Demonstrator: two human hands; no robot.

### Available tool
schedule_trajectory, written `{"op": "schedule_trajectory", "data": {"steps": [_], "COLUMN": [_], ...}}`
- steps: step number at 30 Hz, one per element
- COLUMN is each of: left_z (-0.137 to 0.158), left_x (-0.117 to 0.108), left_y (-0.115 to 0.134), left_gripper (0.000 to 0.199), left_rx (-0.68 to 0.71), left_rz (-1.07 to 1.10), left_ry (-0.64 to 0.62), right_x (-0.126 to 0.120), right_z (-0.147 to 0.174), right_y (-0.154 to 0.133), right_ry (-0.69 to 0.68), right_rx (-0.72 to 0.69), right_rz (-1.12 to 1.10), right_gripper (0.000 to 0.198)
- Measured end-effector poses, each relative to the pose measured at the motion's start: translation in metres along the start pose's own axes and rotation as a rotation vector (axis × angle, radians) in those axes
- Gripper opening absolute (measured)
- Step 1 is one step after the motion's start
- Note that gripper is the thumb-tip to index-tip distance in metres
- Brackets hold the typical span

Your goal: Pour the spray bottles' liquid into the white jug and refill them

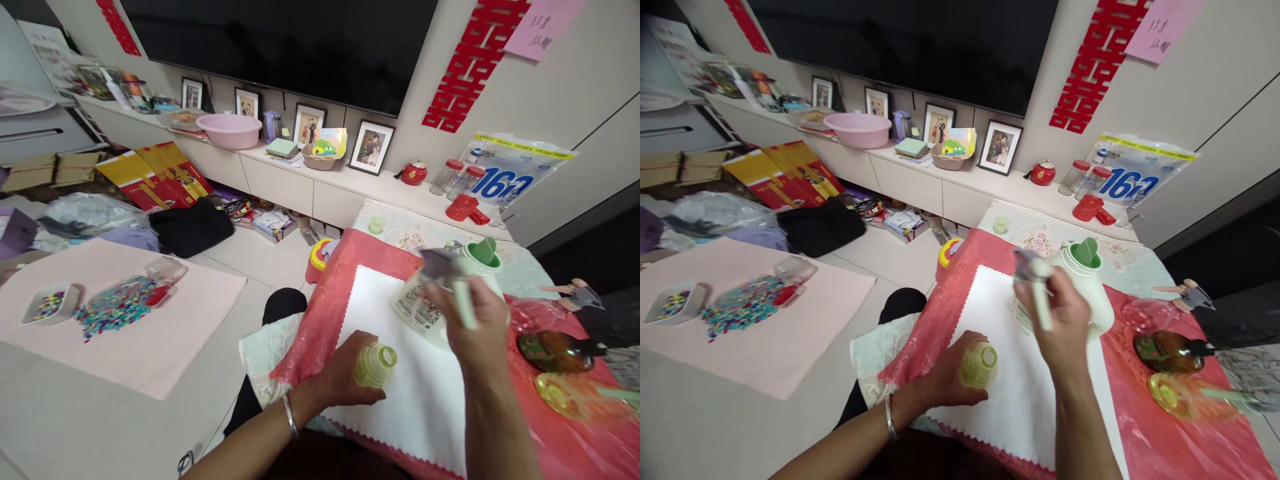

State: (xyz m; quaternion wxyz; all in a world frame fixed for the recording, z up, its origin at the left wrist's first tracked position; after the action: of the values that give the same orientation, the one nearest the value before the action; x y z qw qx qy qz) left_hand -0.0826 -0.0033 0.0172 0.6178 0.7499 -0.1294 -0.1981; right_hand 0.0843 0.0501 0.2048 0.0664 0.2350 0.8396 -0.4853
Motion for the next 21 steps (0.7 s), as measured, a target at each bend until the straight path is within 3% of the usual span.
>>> {"op": "schedule_trajectory", "data": {"steps": [1, 4, 8, 11, 16, 18, 21], "left_z": [0.001, 0.004, 0.007, 0.007, 0.006, 0.006, 0.005], "left_x": [-0.001, 0.0, 0.001, 0.001, 0.0, 0.0, -0.002], "left_y": [-0.001, -0.002, -0.003, -0.002, -0.006, -0.007, -0.005], "left_gripper": [0.089, 0.089, 0.088, 0.089, 0.088, 0.089, 0.088], "left_rx": [-0.006, -0.012, -0.012, -0.026, -0.039, -0.045, -0.063], "left_rz": [-0.009, -0.021, 0.019, 0.045, 0.033, 0.036, 0.057], "left_ry": [0.007, 0.026, 0.025, 0.024, 0.029, 0.039, 0.053], "right_x": [0.01, 0.043, 0.078, 0.088, 0.081, 0.064, 0.017], "right_z": [0.001, 0.015, 0.041, 0.052, 0.064, 0.069, 0.075], "right_y": [0.015, 0.066, 0.124, 0.146, 0.135, 0.115, 0.08], "right_ry": [-0.127, -0.293, -0.379, -0.402, -0.372, -0.288, -0.077], "right_rx": [-0.004, -0.006, 0.044, 0.036, -0.127, -0.217, -0.294], "right_rz": [0.106, 0.254, 0.483, 0.593, 0.593, 0.549, 0.483], "right_gripper": [0.04, 0.042, 0.035, 0.029, 0.026, 0.025, 0.023]}}
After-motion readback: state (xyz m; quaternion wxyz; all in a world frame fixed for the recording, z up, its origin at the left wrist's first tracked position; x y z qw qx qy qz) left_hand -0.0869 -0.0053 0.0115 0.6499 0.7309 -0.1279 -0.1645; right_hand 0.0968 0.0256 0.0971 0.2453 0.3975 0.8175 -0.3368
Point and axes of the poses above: each hand's wrist, its own z-axis away from the middle knuckle, its own x-axis out of the palm, y = z × x, the point moved 2 cm from there along -z, towards the middle knuckle, and after that the axes turned 1 degree about y, right-handed, at the moved point
